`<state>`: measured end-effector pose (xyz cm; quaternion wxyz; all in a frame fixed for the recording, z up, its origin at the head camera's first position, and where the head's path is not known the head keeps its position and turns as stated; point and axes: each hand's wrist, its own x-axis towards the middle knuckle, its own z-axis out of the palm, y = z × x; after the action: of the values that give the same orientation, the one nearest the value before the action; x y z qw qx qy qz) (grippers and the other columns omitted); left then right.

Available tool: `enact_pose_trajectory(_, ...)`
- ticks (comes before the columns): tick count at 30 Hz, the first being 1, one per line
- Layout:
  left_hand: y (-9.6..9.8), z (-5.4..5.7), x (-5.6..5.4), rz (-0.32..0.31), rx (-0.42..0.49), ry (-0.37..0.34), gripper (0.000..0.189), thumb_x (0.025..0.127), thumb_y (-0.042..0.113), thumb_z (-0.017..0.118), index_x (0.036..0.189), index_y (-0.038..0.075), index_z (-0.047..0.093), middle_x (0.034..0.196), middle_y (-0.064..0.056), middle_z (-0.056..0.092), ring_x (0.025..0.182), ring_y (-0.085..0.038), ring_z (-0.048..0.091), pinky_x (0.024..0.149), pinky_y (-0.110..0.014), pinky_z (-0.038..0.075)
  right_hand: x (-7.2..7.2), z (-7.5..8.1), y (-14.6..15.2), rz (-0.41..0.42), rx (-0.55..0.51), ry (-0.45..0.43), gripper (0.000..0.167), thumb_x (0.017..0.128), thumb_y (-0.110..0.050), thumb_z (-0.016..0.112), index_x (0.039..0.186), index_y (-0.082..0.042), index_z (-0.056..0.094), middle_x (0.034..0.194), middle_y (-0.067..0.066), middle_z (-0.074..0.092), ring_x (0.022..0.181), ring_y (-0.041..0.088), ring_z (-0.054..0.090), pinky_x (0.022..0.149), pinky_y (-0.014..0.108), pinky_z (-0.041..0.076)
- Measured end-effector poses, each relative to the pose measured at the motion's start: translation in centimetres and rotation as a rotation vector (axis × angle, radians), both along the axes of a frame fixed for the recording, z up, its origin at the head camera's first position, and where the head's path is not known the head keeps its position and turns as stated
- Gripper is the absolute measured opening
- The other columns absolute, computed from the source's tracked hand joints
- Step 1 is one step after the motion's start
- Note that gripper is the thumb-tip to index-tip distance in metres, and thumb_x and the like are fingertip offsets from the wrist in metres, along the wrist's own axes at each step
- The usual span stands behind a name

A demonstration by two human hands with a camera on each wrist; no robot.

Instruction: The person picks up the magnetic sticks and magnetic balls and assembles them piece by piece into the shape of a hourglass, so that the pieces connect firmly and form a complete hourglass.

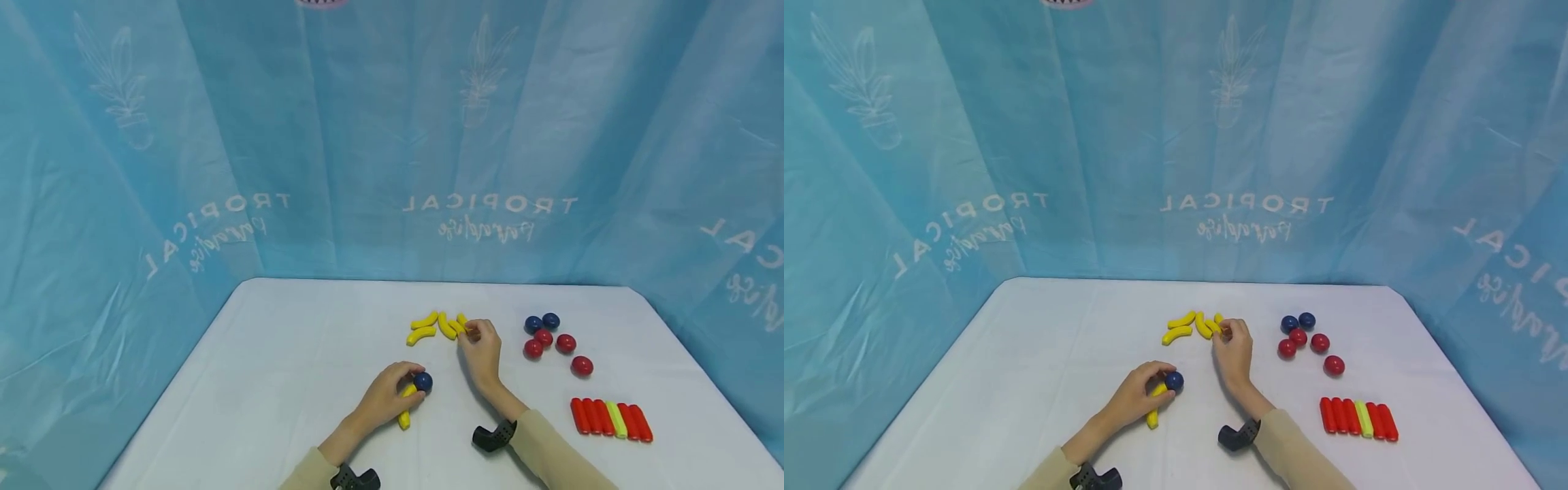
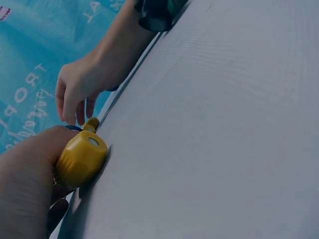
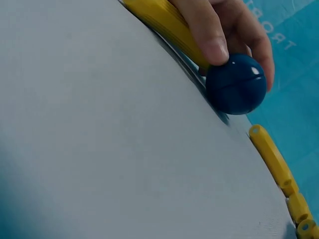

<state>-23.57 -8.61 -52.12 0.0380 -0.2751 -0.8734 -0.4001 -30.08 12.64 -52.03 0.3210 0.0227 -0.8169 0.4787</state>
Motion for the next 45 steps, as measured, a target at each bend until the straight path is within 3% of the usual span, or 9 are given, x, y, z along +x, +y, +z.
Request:
enact_pose_trajectory(9, 0.1, 0.2, -0.4, -0.007, 0.006, -0.001, 0.038, 0.087, 0.028, 0.068, 0.121, 0.016, 0.059, 0.115, 0.003, 0.064, 0.102, -0.008, 0.057, 0.093, -0.03, 0.047, -0.7, -0.2, 0.3, -0.001, 0.038, -0.17, 0.019, 0.078, -0.004, 0.072, 0.094, 0.003, 0.065, 0.088, 0.014, 0.062, 0.078, 0.022, 0.057, 0.072, 0.027, 0.048)
enact_pose_trajectory(18, 0.0, 0.2, -0.2, 0.026, 0.003, -0.017, 0.036, 0.085, 0.027, 0.07, 0.118, 0.015, 0.06, 0.111, 0.003, 0.065, 0.1, -0.009, 0.058, 0.092, -0.03, 0.048, -0.6, -0.2, 0.7, -0.065, -0.031, -0.165, 0.018, 0.075, -0.002, 0.072, 0.091, 0.005, 0.065, 0.085, 0.018, 0.067, 0.073, 0.024, 0.06, 0.066, 0.021, 0.049)
enact_pose_trajectory(24, 0.0, 0.2, -0.1, 0.04, 0.004, -0.012, 0.035, 0.084, 0.026, 0.071, 0.116, 0.014, 0.061, 0.11, 0.003, 0.065, 0.099, -0.01, 0.058, 0.09, -0.029, 0.049, 0.4, -0.3, 1.1, -0.093, -0.088, -0.161, 0.019, 0.075, -0.001, 0.073, 0.092, 0.004, 0.065, 0.086, 0.018, 0.068, 0.074, 0.024, 0.059, 0.065, 0.013, 0.044)
enact_pose_trajectory(31, 0.1, 0.3, -0.3, 0.072, 0.003, 0.007, 0.035, 0.082, 0.025, 0.072, 0.114, 0.015, 0.061, 0.109, 0.003, 0.065, 0.097, -0.01, 0.058, 0.089, -0.029, 0.049, 2.5, -0.2, 1.0, -0.001, -0.08, -0.124, 0.018, 0.074, 0.001, 0.072, 0.09, 0.003, 0.066, 0.082, 0.014, 0.067, 0.069, 0.017, 0.055, 0.063, 0.014, 0.045)
enact_pose_trajectory(37, -0.1, 0.1, -0.4, 0.102, 0.002, 0.059, 0.035, 0.081, 0.024, 0.073, 0.113, 0.014, 0.063, 0.107, 0.002, 0.066, 0.096, -0.012, 0.059, 0.087, -0.029, 0.05, 4.6, -0.3, 0.3, 0.133, -0.094, -0.2, 0.018, 0.072, 0.003, 0.073, 0.088, 0.0, 0.066, 0.081, 0.011, 0.067, 0.067, 0.01, 0.053, 0.062, 0.016, 0.047)
enact_pose_trajectory(45, -0.1, 0.0, -0.3, 0.123, 0.022, 0.048, 0.036, 0.081, 0.025, 0.073, 0.114, 0.013, 0.064, 0.105, 0.001, 0.066, 0.096, -0.011, 0.059, 0.088, -0.029, 0.05, 5.3, -0.7, 0.0, 0.261, -0.079, -0.249, 0.019, 0.071, 0.004, 0.073, 0.087, -0.003, 0.067, 0.08, 0.008, 0.067, 0.069, 0.009, 0.055, 0.063, 0.016, 0.047)
